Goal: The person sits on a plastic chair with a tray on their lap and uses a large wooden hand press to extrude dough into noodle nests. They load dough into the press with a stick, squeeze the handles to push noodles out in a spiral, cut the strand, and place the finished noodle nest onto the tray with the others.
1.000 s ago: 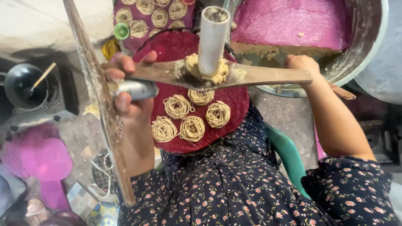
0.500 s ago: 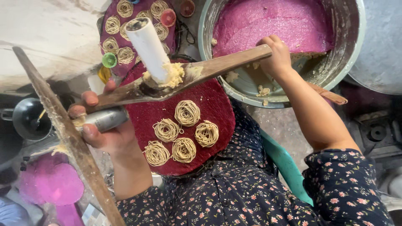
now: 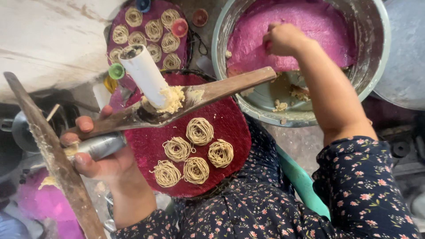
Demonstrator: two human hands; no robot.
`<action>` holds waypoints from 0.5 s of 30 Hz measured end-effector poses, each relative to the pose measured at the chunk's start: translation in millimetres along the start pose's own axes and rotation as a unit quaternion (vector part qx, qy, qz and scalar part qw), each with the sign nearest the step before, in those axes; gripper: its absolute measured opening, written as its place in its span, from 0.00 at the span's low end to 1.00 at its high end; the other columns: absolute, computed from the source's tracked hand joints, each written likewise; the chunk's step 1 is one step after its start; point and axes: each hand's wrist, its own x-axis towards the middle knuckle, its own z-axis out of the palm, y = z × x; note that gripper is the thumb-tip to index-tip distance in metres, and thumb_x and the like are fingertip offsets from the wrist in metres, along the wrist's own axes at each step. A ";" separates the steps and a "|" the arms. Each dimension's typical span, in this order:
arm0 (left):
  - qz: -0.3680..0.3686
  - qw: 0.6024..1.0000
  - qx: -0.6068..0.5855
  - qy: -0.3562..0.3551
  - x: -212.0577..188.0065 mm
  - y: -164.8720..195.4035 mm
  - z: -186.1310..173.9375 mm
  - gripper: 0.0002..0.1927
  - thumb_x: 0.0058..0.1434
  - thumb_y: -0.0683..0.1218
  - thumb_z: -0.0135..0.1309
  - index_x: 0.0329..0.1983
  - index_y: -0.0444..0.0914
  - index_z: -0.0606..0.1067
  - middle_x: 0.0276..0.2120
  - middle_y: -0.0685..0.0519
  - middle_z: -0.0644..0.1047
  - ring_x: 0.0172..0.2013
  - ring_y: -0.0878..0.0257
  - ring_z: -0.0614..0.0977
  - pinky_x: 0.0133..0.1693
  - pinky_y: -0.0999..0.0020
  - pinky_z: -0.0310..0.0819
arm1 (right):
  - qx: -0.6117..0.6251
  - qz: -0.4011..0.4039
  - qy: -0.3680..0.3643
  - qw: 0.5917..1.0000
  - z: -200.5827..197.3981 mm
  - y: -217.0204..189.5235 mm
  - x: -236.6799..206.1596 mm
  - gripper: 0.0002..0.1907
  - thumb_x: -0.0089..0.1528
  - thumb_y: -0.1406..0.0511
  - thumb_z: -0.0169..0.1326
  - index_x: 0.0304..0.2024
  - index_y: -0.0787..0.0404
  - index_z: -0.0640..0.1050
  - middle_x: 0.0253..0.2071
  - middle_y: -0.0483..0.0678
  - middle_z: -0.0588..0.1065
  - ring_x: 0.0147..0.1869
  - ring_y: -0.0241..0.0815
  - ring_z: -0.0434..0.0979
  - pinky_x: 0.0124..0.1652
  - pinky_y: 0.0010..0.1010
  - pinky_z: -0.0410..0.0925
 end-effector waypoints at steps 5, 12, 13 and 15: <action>0.009 1.000 0.025 0.000 9.0 6.3 -20.5 0.16 0.70 0.59 0.58 0.54 0.50 0.71 0.49 0.56 0.72 0.51 0.58 0.77 0.61 0.53 0.74 | -0.028 0.024 -0.072 0.997 -44.4 1.9 -20.7 0.16 0.58 0.55 0.64 0.46 0.52 0.83 0.43 0.50 0.81 0.48 0.53 0.80 0.46 0.46 0.72; 0.000 1.000 0.020 -0.006 18.3 8.5 -34.0 0.15 0.70 0.58 0.59 0.53 0.49 0.71 0.49 0.56 0.73 0.51 0.56 0.77 0.60 0.50 0.74 | 0.073 0.103 -0.100 0.987 -98.0 -28.8 -51.9 0.11 0.61 0.60 0.62 0.43 0.57 0.83 0.29 0.51 0.82 0.30 0.46 0.84 0.39 0.41 0.74; -0.003 1.000 0.018 -0.001 17.9 8.3 -33.5 0.15 0.70 0.57 0.59 0.53 0.49 0.71 0.49 0.55 0.73 0.51 0.56 0.77 0.61 0.49 0.74 | 0.066 0.113 -0.110 0.985 -96.9 -27.0 -52.3 0.10 0.62 0.60 0.62 0.43 0.56 0.83 0.28 0.51 0.82 0.28 0.46 0.84 0.38 0.41 0.74; -0.006 1.000 0.021 -0.008 18.2 7.9 -32.7 0.15 0.70 0.57 0.59 0.54 0.50 0.71 0.48 0.56 0.73 0.52 0.56 0.77 0.61 0.49 0.74 | 0.046 0.085 0.012 0.995 -90.3 -10.9 -50.6 0.09 0.64 0.61 0.62 0.44 0.58 0.83 0.31 0.54 0.80 0.31 0.49 0.81 0.38 0.42 0.73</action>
